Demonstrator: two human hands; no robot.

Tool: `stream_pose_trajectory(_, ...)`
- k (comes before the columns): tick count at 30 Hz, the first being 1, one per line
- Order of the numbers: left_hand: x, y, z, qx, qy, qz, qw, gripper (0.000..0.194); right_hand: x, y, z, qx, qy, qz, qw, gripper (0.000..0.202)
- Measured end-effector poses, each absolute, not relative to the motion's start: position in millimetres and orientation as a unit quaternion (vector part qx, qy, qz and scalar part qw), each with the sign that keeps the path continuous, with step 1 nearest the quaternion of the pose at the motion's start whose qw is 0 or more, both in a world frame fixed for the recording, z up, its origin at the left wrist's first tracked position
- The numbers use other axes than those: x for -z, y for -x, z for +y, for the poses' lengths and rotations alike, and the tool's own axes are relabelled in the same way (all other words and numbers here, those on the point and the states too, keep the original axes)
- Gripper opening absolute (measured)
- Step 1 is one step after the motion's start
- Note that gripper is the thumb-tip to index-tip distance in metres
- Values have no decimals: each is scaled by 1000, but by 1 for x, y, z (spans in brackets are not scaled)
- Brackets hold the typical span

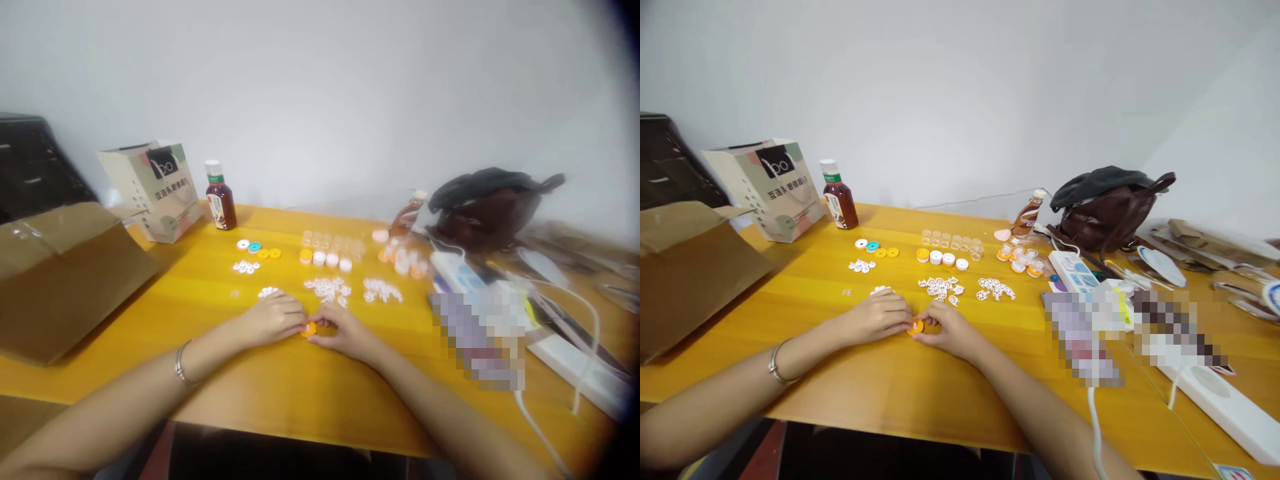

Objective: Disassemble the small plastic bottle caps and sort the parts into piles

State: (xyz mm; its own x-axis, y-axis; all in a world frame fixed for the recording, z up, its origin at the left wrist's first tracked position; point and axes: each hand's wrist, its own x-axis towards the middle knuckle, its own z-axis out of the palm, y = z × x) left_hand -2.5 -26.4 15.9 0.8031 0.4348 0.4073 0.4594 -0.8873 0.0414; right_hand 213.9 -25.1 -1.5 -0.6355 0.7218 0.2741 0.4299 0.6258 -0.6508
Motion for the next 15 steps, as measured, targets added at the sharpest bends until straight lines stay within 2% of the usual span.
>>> stream_pose_trajectory(9, -13, 3, -23, 197, 953, -161, 164, 19, 2, -213, -25, -274, 334, -861, 270, 17)
stream_pose_trajectory(15, -16, 3, -25, 168, 955, -117, 217, 18, 0, -212, -26, -277, 327, -860, 277, 15)
